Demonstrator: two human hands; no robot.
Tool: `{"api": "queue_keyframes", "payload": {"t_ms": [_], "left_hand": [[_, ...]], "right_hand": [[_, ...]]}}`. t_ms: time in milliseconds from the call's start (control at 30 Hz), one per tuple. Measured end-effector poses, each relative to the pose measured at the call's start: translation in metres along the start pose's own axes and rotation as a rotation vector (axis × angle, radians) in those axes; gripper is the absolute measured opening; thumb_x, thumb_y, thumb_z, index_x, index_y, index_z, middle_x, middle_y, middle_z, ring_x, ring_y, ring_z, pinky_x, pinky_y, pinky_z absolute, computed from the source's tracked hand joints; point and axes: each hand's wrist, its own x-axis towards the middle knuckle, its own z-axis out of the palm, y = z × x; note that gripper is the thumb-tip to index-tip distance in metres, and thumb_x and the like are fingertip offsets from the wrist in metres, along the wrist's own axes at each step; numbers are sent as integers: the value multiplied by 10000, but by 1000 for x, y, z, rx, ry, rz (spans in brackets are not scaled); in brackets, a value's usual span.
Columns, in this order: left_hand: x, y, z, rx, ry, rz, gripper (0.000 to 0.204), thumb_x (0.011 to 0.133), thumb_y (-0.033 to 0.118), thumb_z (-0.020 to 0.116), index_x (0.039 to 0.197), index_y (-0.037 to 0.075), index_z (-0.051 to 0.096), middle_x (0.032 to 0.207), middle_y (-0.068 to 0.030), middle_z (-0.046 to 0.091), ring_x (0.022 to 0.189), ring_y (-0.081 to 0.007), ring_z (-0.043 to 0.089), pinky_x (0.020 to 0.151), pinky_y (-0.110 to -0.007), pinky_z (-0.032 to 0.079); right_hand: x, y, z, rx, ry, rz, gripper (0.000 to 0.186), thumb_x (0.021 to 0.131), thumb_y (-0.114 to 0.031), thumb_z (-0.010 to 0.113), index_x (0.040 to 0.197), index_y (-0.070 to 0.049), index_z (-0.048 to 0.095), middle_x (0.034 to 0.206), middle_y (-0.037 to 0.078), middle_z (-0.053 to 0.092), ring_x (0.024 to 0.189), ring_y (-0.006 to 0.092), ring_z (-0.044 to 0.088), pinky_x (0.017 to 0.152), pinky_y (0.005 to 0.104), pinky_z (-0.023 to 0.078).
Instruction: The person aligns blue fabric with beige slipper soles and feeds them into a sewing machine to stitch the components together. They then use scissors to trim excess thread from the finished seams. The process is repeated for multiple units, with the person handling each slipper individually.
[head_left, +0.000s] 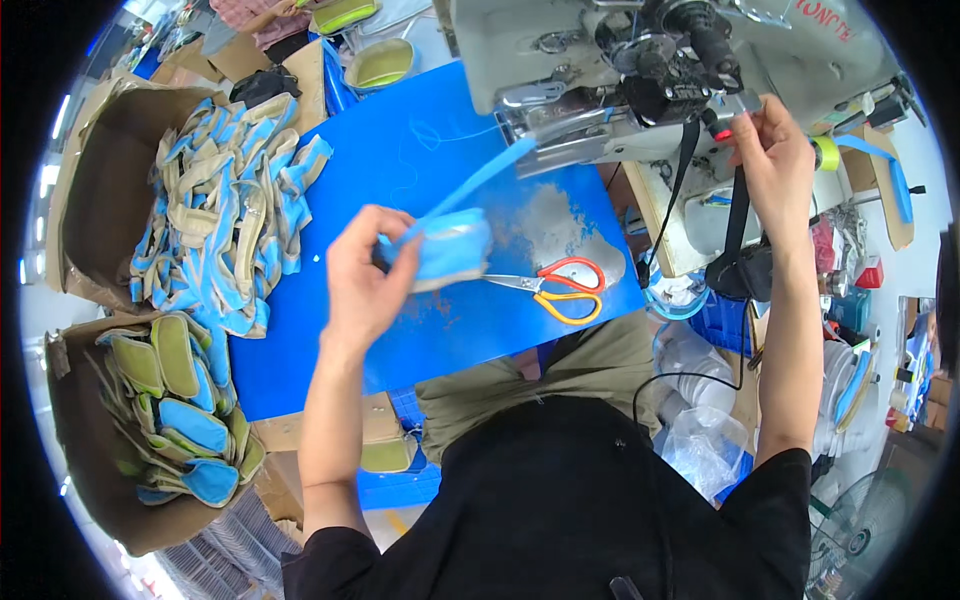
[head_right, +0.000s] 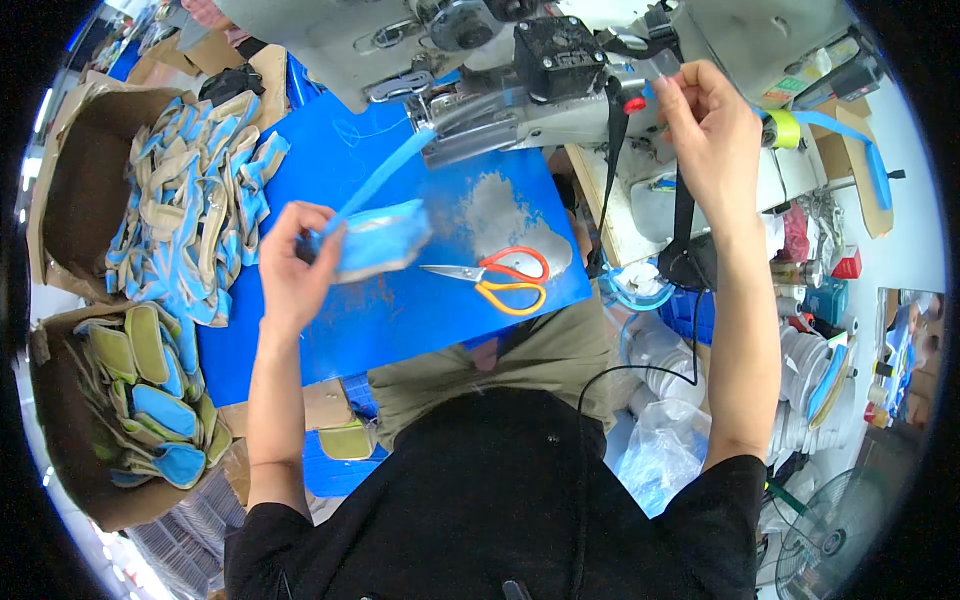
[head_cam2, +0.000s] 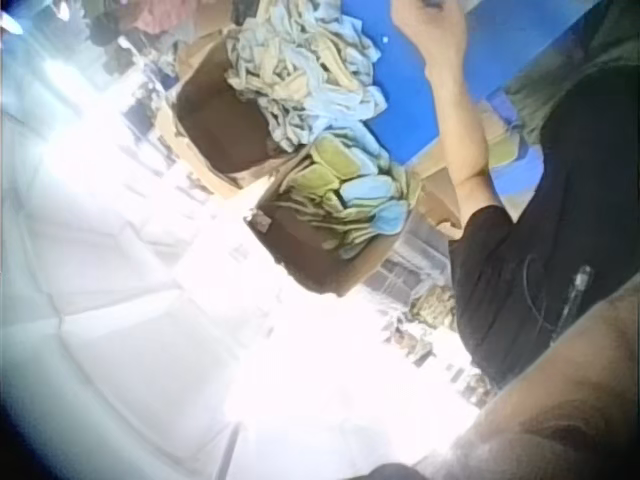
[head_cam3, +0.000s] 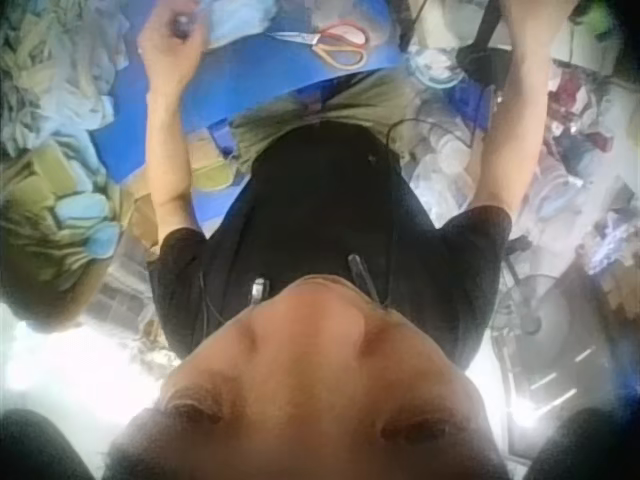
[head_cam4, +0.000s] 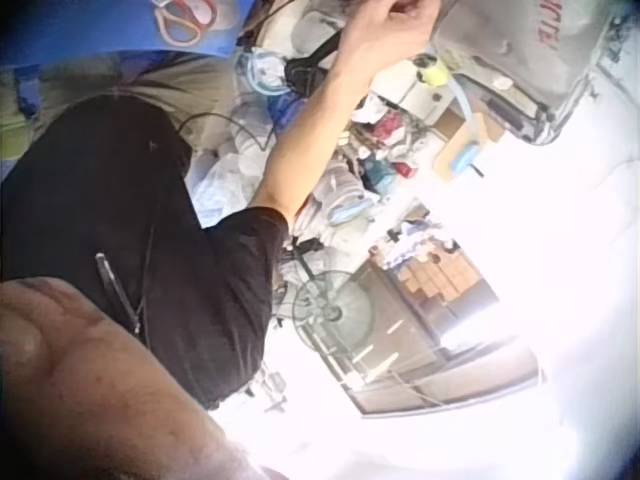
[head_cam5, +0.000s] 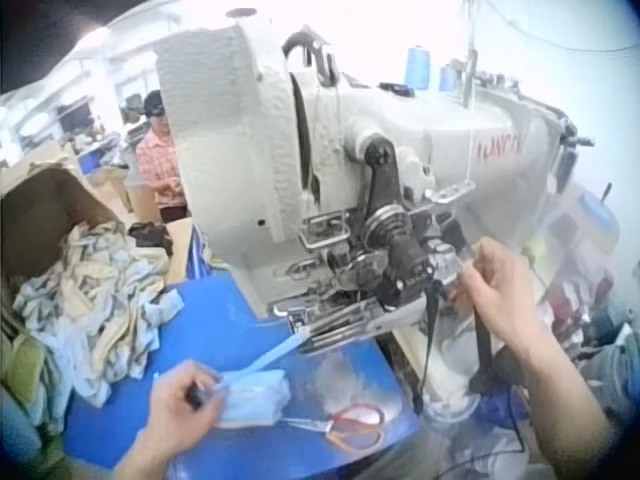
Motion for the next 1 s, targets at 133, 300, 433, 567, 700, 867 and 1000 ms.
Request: {"api": "queue_keyframes", "payload": {"t_ms": [133,300,433,567,700,867,1000], "left_hand": [[22,-6,-18,156,19,135,167,804,-51,680,903,42,584,907,-87,710,757,-163,591,646,-291,467],[42,-3,-39,-93,-204,129,194,753,-68,638,863,61,544,888,-42,707,651,-58,381,577,-232,342],[67,3,-46,-182,-328,143,216,813,-7,739,808,80,542,866,-3,691,651,-27,340,575,-216,299],[89,4,-40,-230,-459,137,246,831,43,802,763,73,568,818,19,661,668,-27,347,581,-227,293],[107,7,-24,-269,-567,176,255,851,73,801,742,63,571,808,16,655,684,-32,384,589,-238,305],[125,19,-5,-254,-651,190,209,885,130,790,787,61,618,813,-15,680,680,-38,454,600,-239,332],[127,30,8,-221,-586,200,169,863,142,826,866,52,682,778,19,625,674,-39,430,597,-246,332]], "right_hand": [[2,2,3,-6,-38,-22,286,1016,-307,700,1003,-22,673,733,15,681,634,65,603,585,251,481],[10,16,-6,-79,-43,-72,280,1011,-313,711,968,-39,669,679,5,627,607,64,567,573,259,458],[13,17,-13,-112,-38,-75,256,1016,-282,710,957,-37,665,672,-11,602,601,58,545,560,246,445],[11,14,-27,-194,-34,-14,255,1014,-275,717,962,-32,663,690,-15,601,593,51,534,548,240,435],[4,21,-44,-283,8,48,259,1026,-280,704,981,-26,675,706,-6,609,583,50,533,543,238,432],[-7,37,-68,-247,16,134,253,1032,-281,700,971,-37,675,706,-21,576,613,41,523,566,219,426],[-10,50,-83,-219,21,163,276,1037,-305,695,952,-44,667,718,-31,581,634,36,520,587,210,431]]}}
